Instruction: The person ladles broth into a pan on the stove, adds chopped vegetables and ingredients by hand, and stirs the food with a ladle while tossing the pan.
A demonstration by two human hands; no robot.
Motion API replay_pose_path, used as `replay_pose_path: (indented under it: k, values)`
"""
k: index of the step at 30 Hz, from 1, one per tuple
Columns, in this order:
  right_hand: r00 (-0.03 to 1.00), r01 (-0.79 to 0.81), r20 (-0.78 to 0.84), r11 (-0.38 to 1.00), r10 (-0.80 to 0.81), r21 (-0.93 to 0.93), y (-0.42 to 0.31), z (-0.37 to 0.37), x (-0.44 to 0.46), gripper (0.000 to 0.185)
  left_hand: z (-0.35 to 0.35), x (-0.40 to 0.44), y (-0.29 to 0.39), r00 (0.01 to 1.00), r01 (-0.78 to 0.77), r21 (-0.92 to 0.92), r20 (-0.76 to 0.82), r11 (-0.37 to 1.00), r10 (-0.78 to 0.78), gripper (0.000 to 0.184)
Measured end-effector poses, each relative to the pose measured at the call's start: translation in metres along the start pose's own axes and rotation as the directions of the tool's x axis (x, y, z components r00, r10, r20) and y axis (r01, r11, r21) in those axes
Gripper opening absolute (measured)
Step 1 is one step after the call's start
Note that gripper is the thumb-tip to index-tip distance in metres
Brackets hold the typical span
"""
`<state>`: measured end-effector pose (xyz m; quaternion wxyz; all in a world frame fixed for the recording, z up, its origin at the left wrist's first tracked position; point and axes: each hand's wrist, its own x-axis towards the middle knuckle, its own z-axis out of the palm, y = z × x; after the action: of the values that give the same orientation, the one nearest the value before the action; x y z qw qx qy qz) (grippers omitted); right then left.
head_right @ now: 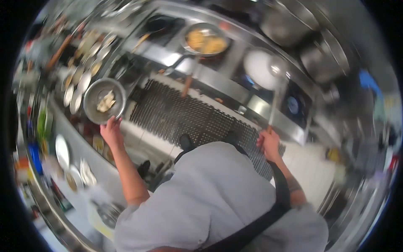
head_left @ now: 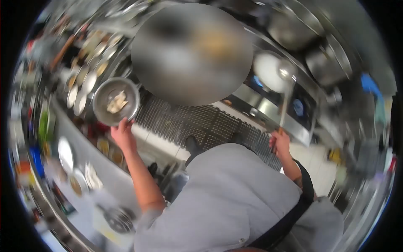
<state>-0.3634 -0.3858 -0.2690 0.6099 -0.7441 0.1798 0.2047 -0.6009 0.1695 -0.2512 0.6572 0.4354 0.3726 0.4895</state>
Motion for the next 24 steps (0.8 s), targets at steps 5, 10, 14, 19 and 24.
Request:
replay_pose_path:
  k: [5, 10, 14, 19, 24]
  values:
    - [0.991, 0.020, -0.115, 0.943, -0.061, -0.333, -0.001, -0.056, -0.009, 0.020, 0.255, -0.037, -0.073, 0.841, 0.118, 0.187, 0.504, 0.975, -0.198, 0.027]
    - [0.873, 0.269, -0.117, 0.668, -0.474, -0.694, 0.001, -0.126, -0.005, 0.042, 0.447, -0.090, -0.168, 0.701, -0.615, 0.609, 0.713, 0.500, -0.006, 0.031]
    - [0.843, 0.253, -0.089, 0.536, -0.531, -0.805, -0.036, -0.160, -0.006, 0.045, 0.529, -0.143, -0.198, 0.557, -0.796, 0.504, 0.826, 0.335, 0.081, 0.022]
    - [0.884, 0.195, -0.076, 0.514, -0.460, -0.835, -0.059, -0.178, 0.029, 0.049, 0.574, -0.186, -0.244, 0.411, -0.902, 0.403, 0.911, 0.158, 0.021, 0.021]
    - [0.908, 0.238, -0.012, 0.538, -0.420, -0.809, -0.063, -0.193, 0.052, 0.052, 0.587, -0.179, -0.237, 0.544, -0.828, 0.534, 0.839, 0.172, 0.015, 0.026]
